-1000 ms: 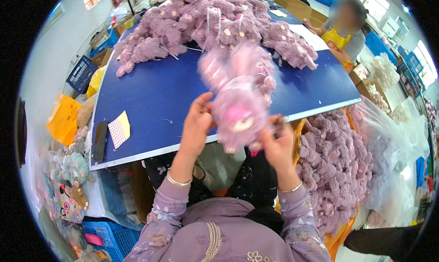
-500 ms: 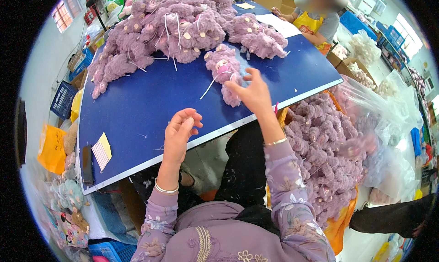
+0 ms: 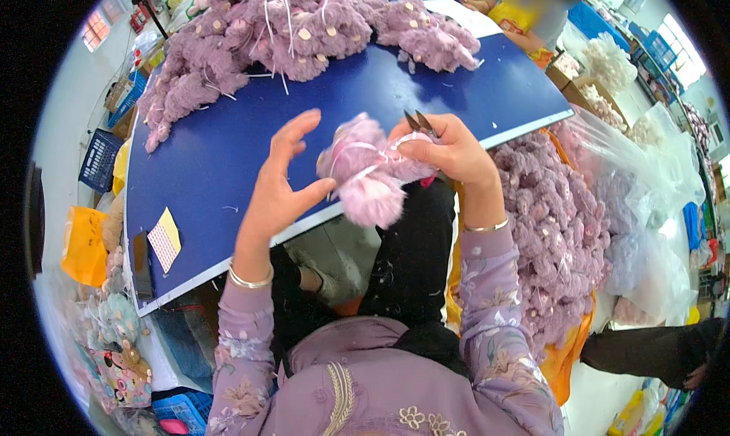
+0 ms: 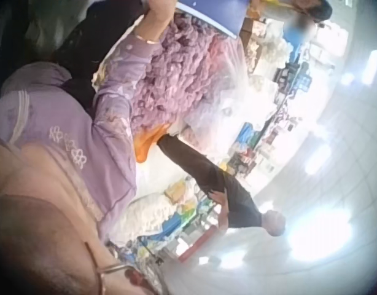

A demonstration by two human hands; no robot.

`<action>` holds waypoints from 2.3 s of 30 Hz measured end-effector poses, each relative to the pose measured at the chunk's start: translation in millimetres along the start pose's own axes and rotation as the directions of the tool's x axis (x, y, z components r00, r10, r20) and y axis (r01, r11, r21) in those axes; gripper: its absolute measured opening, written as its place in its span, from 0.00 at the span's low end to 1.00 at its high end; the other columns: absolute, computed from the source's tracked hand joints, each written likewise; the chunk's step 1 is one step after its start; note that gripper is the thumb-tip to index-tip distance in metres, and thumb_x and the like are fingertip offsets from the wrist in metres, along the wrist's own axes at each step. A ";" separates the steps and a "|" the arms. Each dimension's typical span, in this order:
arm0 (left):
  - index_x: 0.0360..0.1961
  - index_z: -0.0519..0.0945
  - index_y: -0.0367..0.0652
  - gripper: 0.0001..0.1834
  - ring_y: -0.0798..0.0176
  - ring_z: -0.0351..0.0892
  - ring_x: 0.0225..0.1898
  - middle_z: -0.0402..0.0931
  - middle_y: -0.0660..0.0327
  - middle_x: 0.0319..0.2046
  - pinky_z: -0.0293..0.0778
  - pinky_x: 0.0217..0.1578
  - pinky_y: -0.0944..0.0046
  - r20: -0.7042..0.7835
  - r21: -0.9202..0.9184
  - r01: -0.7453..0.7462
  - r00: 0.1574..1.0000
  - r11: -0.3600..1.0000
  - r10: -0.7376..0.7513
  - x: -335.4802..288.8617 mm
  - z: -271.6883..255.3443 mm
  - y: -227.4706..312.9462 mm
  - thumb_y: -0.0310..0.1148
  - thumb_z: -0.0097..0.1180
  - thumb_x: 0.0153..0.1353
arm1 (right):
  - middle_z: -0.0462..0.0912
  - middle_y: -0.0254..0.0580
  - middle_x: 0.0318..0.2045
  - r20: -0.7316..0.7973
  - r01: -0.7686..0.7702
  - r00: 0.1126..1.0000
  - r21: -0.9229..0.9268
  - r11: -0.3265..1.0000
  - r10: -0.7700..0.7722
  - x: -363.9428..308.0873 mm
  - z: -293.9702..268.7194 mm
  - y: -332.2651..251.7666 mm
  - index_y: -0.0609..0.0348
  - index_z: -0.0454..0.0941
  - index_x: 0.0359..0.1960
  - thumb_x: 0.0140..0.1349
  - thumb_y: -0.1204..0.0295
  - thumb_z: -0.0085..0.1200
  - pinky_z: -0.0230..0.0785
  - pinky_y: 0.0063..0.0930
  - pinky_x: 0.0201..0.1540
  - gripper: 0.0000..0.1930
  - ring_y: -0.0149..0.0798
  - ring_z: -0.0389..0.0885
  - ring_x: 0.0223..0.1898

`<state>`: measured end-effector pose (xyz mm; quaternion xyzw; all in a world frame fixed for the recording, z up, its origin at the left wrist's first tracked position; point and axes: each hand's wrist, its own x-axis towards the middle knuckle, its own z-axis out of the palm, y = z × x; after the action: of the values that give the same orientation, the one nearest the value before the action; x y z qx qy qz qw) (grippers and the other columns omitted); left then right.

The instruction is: The person trims loose threads and excess fabric from purple stuffed bunny toys using small scissors. They handle each toy one at a time, cutting around the ears and face, then place the finished items on the table.

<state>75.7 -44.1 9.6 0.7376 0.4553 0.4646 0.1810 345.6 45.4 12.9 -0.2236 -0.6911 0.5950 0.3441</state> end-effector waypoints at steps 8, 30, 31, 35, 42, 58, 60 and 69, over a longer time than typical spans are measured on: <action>0.65 0.60 0.33 0.53 0.63 0.68 0.58 0.72 0.56 0.55 0.62 0.61 0.61 0.710 -0.526 0.421 0.696 0.739 0.109 -1.7 11.9 10.9 0.39 0.76 0.40 | 0.83 0.34 0.31 0.215 0.065 0.973 0.071 0.995 -0.079 9.7 25.6 -29.2 0.65 0.82 0.36 0.56 0.73 0.62 0.70 0.21 0.41 0.09 0.26 0.79 0.35; 0.52 0.72 0.34 0.34 0.63 0.79 0.43 0.79 0.56 0.42 0.74 0.47 0.62 0.126 -0.494 0.421 0.901 0.761 -0.416 -50.1 48.6 23.3 0.37 0.73 0.45 | 0.74 0.19 0.23 -0.529 0.118 0.841 -0.028 0.993 -0.115 -11.8 102.0 23.3 0.64 0.80 0.34 0.63 0.74 0.58 0.56 0.14 0.28 0.05 0.16 0.64 0.27; 0.52 0.72 0.34 0.34 0.64 0.78 0.43 0.79 0.56 0.42 0.74 0.47 0.63 0.165 -0.523 0.444 0.890 0.727 -0.425 -48.9 44.4 27.3 0.36 0.72 0.46 | 0.73 0.19 0.23 -0.535 0.122 0.839 0.003 0.993 -0.101 -10.1 102.5 28.0 0.64 0.80 0.33 0.63 0.74 0.58 0.55 0.14 0.27 0.05 0.15 0.63 0.26; 0.52 0.74 0.34 0.30 0.69 0.77 0.44 0.79 0.59 0.43 0.74 0.47 0.65 0.200 -0.639 0.456 0.876 0.619 -0.438 -51.7 43.4 28.1 0.34 0.71 0.48 | 0.72 0.18 0.22 -0.521 0.124 0.851 0.097 0.988 -0.055 -4.5 106.2 33.3 0.63 0.80 0.31 0.64 0.73 0.57 0.53 0.15 0.26 0.06 0.15 0.61 0.25; 0.48 0.77 0.34 0.21 0.70 0.78 0.41 0.80 0.60 0.41 0.75 0.45 0.66 -0.042 -0.711 0.308 0.879 0.633 -0.475 -53.1 40.7 19.0 0.28 0.67 0.54 | 0.79 0.35 0.43 -0.361 -0.018 0.932 0.007 1.000 0.020 -28.1 118.8 37.8 0.68 0.72 0.54 0.55 0.70 0.64 0.68 0.22 0.49 0.25 0.26 0.75 0.44; 0.47 0.79 0.32 0.18 0.69 0.79 0.39 0.80 0.59 0.40 0.76 0.41 0.67 0.152 -0.667 0.578 0.723 0.470 -0.674 -58.8 46.5 -3.2 0.34 0.63 0.60 | 0.80 0.43 0.45 -0.346 -0.194 0.925 -0.069 0.979 0.159 -34.9 125.7 32.5 0.71 0.72 0.51 0.51 0.69 0.67 0.69 0.25 0.51 0.28 0.31 0.76 0.45; 0.48 0.78 0.32 0.19 0.69 0.79 0.39 0.80 0.59 0.41 0.76 0.41 0.67 0.118 -0.759 0.466 0.785 0.455 -0.608 -61.5 47.0 0.7 0.36 0.60 0.61 | 0.80 0.43 0.45 -0.296 -0.148 0.945 0.003 0.989 0.143 -31.3 125.0 34.0 0.69 0.73 0.52 0.48 0.66 0.69 0.69 0.25 0.52 0.31 0.32 0.76 0.46; 0.66 0.58 0.31 0.40 0.59 0.62 0.64 0.62 0.54 0.63 0.65 0.58 0.57 0.084 -0.717 0.151 0.988 0.681 -0.130 -27.5 43.4 3.3 0.53 0.49 0.64 | 0.74 0.29 0.27 -0.617 0.481 0.773 0.416 0.771 -0.150 -43.9 25.3 -1.9 0.58 0.75 0.40 0.59 0.71 0.58 0.65 0.19 0.27 0.09 0.22 0.69 0.23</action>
<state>110.0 -62.1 -24.3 0.5764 0.2893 0.5809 0.4966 356.1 -3.5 4.1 -0.1505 -0.3880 0.6078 0.6763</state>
